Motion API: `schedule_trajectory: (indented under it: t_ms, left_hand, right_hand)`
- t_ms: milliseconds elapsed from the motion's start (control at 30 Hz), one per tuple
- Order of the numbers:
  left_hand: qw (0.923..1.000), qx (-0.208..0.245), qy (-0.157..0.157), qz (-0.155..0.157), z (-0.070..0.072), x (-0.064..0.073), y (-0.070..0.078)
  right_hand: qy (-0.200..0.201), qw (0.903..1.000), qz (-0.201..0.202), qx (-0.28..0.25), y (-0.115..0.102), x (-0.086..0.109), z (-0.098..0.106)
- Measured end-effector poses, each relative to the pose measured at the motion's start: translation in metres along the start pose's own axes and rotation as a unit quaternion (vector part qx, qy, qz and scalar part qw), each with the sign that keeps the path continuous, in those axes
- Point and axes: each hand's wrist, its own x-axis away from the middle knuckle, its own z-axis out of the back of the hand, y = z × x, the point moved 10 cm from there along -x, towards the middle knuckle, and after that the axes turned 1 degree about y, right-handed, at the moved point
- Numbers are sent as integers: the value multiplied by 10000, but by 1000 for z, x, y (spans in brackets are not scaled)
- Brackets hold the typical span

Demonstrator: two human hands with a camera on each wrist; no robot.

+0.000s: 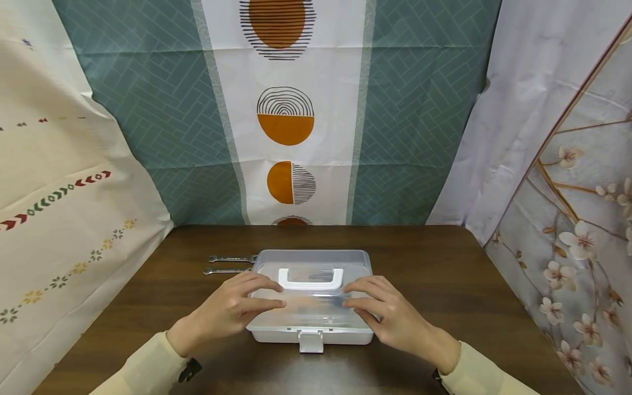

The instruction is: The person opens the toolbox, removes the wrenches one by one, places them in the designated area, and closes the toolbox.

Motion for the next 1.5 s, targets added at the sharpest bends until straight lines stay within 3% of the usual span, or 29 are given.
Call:
schedule_trajectory:
  t_ms: [533,1000,1333,1500]
  left_hand:
    - [9997,-154,-82,-176,-13,6,9]
    - [9998,159,48,117,-18,13,7]
    - [9987,-171,134,-456,-23,19,19]
    - [9984,-258,82,-495,-27,24,18]
  right_hand:
    - [-222,9996,81,129,-6,11,-8]
    - [-111,9998,-111,101,-5,17,-10]
    - [-87,9998,-103,118,-8,18,-13]
    - [-60,9998,-25,184,-10,18,-13]
